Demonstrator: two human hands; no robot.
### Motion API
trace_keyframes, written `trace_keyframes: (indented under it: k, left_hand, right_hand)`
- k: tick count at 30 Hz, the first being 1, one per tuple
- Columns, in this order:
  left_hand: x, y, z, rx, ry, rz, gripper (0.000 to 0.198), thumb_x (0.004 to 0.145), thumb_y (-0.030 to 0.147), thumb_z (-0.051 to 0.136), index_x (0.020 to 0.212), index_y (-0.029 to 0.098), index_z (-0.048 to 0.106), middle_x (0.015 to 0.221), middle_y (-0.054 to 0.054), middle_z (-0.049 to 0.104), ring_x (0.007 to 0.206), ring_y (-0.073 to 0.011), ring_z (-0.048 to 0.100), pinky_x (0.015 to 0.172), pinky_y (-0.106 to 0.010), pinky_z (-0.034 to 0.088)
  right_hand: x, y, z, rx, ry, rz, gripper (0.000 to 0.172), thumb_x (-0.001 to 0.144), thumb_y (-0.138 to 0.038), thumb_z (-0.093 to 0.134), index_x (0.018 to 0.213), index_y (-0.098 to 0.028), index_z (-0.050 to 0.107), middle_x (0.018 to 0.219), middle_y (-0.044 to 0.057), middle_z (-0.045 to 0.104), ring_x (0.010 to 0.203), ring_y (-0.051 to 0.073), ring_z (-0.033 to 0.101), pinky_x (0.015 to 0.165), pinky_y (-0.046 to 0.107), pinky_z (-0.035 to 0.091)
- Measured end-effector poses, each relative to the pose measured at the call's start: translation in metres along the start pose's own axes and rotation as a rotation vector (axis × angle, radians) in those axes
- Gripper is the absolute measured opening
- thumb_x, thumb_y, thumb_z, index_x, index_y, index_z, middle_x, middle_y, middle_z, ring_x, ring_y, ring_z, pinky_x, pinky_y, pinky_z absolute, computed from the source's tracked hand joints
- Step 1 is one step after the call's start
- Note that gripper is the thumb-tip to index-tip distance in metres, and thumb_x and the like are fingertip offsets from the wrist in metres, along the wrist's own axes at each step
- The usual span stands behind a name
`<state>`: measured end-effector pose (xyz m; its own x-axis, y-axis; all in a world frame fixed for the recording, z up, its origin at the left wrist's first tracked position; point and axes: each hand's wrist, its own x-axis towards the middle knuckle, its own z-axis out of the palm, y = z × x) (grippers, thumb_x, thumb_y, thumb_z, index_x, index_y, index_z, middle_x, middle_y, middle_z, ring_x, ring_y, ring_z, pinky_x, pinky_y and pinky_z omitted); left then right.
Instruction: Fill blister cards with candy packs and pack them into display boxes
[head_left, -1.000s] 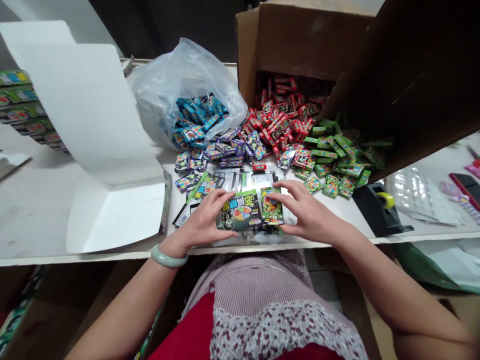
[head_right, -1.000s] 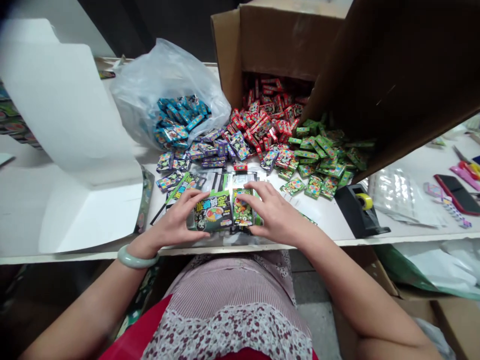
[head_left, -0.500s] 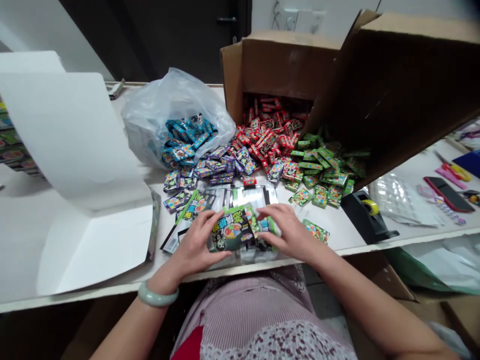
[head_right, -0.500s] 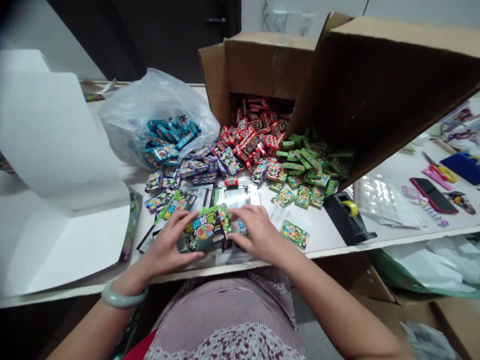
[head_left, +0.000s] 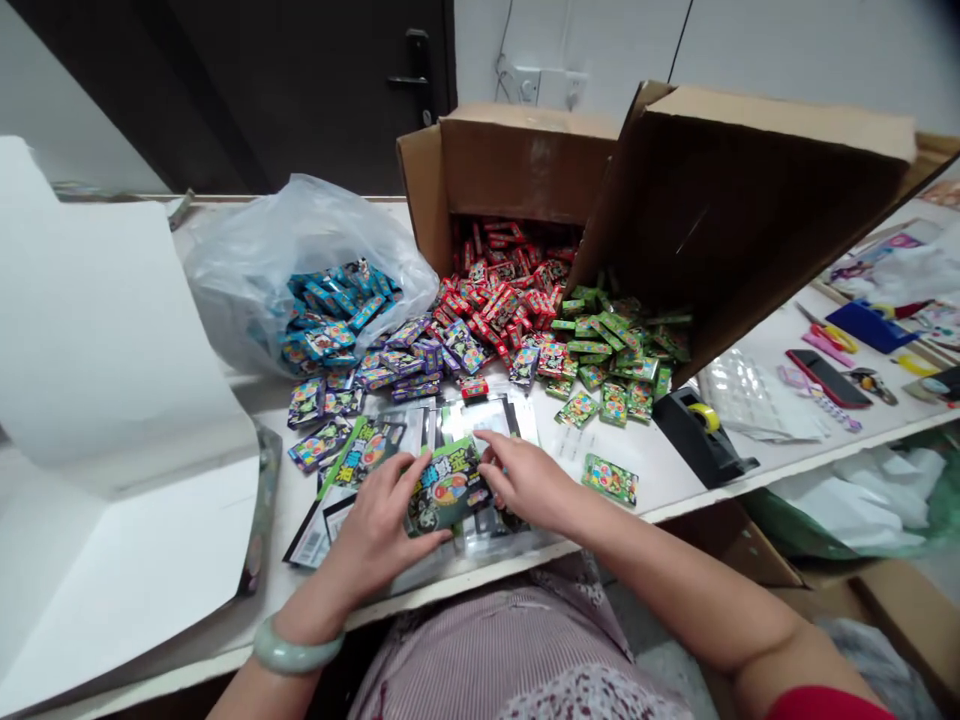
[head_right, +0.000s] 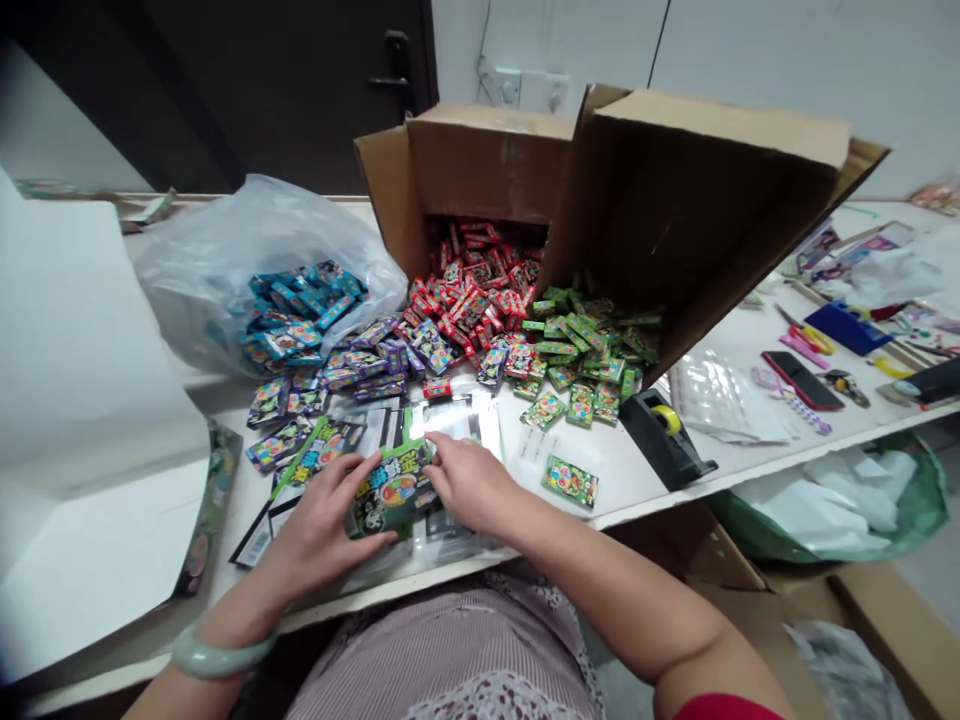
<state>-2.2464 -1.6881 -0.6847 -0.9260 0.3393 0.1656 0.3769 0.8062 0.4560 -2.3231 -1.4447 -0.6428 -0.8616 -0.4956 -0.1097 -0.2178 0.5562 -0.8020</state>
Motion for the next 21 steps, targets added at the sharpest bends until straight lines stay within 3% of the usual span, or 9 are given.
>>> trace_keyframes:
  k: [3, 7, 10, 12, 15, 17, 21]
  left_hand:
    - [0.003, 0.003, 0.003, -0.019, -0.012, -0.006, 0.091, 0.074, 0.042, 0.073, 0.147, 0.026, 0.022, 0.130, -0.014, 0.042, 0.122, -0.0343, 0.045, 0.102, -0.053, 0.043]
    - [0.010, 0.013, 0.006, -0.084, -0.050, 0.018, 0.089, 0.075, 0.041, 0.072, 0.147, 0.025, 0.022, 0.132, -0.014, 0.041, 0.122, -0.0322, 0.046, 0.102, -0.049, 0.044]
    - [0.010, 0.010, 0.000, -0.065, -0.033, -0.005, 0.087, 0.075, 0.043, 0.071, 0.147, 0.026, 0.024, 0.131, -0.013, 0.043, 0.121, -0.0332, 0.047, 0.102, -0.050, 0.044]
    - [0.008, 0.004, -0.007, -0.036, -0.008, -0.020, 0.086, 0.075, 0.044, 0.070, 0.146, 0.026, 0.026, 0.128, -0.012, 0.044, 0.121, -0.0349, 0.047, 0.101, -0.053, 0.044]
    - [0.008, -0.002, -0.014, -0.014, 0.020, -0.015, 0.085, 0.076, 0.046, 0.068, 0.147, 0.027, 0.025, 0.128, -0.012, 0.043, 0.124, -0.0367, 0.045, 0.101, -0.055, 0.044]
    - [0.009, -0.001, -0.015, -0.010, 0.034, -0.005, 0.086, 0.076, 0.046, 0.068, 0.147, 0.028, 0.024, 0.128, -0.012, 0.043, 0.123, -0.0359, 0.046, 0.100, -0.053, 0.046]
    - [0.008, -0.001, -0.014, -0.004, 0.047, -0.018, 0.086, 0.077, 0.046, 0.068, 0.148, 0.029, 0.022, 0.126, -0.011, 0.044, 0.119, -0.0337, 0.051, 0.096, -0.049, 0.050]
  right_hand:
    - [-0.002, 0.001, 0.015, 0.206, 0.032, 0.109, 0.043, 0.093, -0.023, 0.045, 0.135, -0.017, 0.042, 0.096, 0.006, 0.069, 0.085, 0.018, 0.063, 0.078, 0.032, 0.048]
    - [-0.004, 0.003, 0.021, 0.268, -0.019, 0.079, 0.047, 0.090, -0.026, 0.051, 0.136, -0.017, 0.043, 0.097, 0.006, 0.068, 0.083, 0.017, 0.064, 0.073, 0.030, 0.050]
    - [0.011, 0.023, -0.013, 0.100, 0.091, 0.025, 0.043, 0.092, -0.028, 0.052, 0.133, -0.019, 0.046, 0.107, 0.007, 0.068, 0.088, 0.016, 0.064, 0.074, 0.029, 0.051]
    - [0.027, 0.048, -0.050, -0.335, 0.221, 0.010, 0.029, 0.094, -0.029, 0.048, 0.120, -0.020, 0.058, 0.114, 0.008, 0.066, 0.098, 0.018, 0.062, 0.083, 0.033, 0.049]
    - [0.049, 0.088, -0.094, -0.531, 0.294, 0.050, 0.036, 0.085, -0.024, 0.061, 0.120, -0.015, 0.060, 0.130, 0.017, 0.058, 0.119, 0.031, 0.047, 0.100, 0.049, 0.035]
    - [0.057, 0.106, -0.104, -0.592, 0.279, 0.043, 0.041, 0.081, -0.020, 0.065, 0.122, -0.014, 0.060, 0.134, 0.017, 0.055, 0.122, 0.034, 0.042, 0.102, 0.052, 0.030]
    - [0.053, 0.121, -0.093, -0.676, 0.249, 0.009, 0.031, 0.088, -0.022, 0.056, 0.118, -0.016, 0.063, 0.127, 0.015, 0.061, 0.120, 0.031, 0.044, 0.100, 0.047, 0.030]
